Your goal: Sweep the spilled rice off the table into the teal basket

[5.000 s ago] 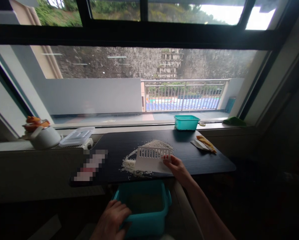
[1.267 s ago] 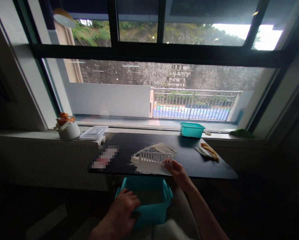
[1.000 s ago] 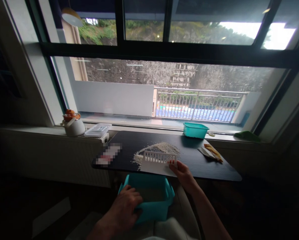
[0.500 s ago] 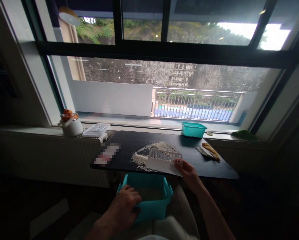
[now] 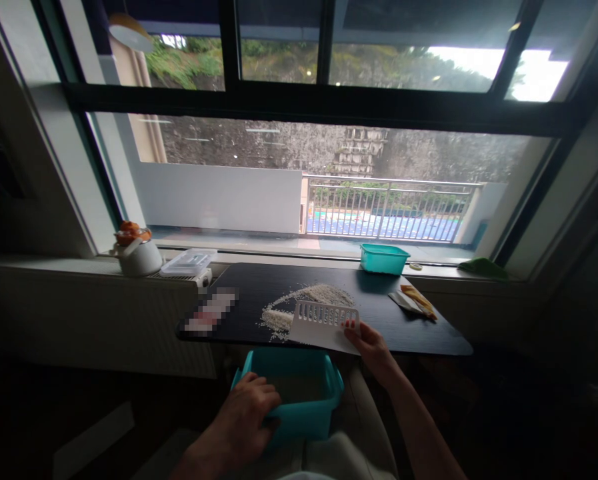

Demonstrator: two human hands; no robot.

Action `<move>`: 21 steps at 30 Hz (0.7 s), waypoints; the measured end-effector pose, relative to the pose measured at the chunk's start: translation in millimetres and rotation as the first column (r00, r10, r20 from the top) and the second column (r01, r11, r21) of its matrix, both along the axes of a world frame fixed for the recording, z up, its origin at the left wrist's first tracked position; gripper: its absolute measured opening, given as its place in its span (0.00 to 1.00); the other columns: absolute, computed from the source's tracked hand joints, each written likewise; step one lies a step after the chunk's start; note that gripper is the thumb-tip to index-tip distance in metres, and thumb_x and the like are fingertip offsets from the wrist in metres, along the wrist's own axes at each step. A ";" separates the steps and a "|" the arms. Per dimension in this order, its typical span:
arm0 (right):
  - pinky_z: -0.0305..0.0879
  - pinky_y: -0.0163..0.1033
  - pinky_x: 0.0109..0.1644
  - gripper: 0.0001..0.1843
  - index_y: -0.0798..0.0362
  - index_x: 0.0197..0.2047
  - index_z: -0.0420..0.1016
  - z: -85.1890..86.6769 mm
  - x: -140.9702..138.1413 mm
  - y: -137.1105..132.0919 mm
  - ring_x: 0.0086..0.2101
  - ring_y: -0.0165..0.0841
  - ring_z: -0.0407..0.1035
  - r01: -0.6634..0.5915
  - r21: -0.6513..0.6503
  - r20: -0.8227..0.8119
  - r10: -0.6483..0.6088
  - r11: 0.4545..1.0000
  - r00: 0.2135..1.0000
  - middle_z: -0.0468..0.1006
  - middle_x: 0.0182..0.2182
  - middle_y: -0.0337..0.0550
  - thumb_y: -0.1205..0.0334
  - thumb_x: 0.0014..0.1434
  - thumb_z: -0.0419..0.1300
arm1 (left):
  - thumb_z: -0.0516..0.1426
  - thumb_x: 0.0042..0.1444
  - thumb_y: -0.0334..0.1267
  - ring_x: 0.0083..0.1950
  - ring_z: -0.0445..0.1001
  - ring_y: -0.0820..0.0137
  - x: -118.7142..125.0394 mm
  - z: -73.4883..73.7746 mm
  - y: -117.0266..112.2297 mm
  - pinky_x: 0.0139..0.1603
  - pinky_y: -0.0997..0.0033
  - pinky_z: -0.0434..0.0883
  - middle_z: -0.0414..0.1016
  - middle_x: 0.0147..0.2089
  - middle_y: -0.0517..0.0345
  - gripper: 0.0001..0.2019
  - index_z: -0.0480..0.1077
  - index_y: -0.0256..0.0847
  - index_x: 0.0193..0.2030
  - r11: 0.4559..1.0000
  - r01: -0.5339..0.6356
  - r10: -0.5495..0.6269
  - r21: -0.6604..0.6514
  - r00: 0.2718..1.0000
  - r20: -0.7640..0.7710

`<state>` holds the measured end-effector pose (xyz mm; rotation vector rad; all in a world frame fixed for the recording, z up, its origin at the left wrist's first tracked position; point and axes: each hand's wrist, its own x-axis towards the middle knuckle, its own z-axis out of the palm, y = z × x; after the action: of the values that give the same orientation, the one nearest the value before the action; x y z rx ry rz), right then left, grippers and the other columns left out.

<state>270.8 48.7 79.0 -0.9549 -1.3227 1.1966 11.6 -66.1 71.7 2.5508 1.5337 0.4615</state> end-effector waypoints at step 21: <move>0.66 0.43 0.43 0.20 0.51 0.38 0.78 -6.6 8.2 6.0 0.36 0.40 0.72 0.002 0.001 -0.058 -0.002 1.000 0.998 0.81 0.34 0.42 0.48 0.45 0.68 | 0.57 0.48 0.31 0.37 0.69 0.68 -0.4 0.5 0.2 0.47 0.62 0.58 0.72 0.30 0.62 0.04 0.66 0.40 0.26 1.000 0.001 -0.001 -0.007 1.000 0.016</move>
<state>279.1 54.8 72.4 -0.9140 -1.2759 1.2131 11.2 -66.0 72.2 2.5366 1.5263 0.4740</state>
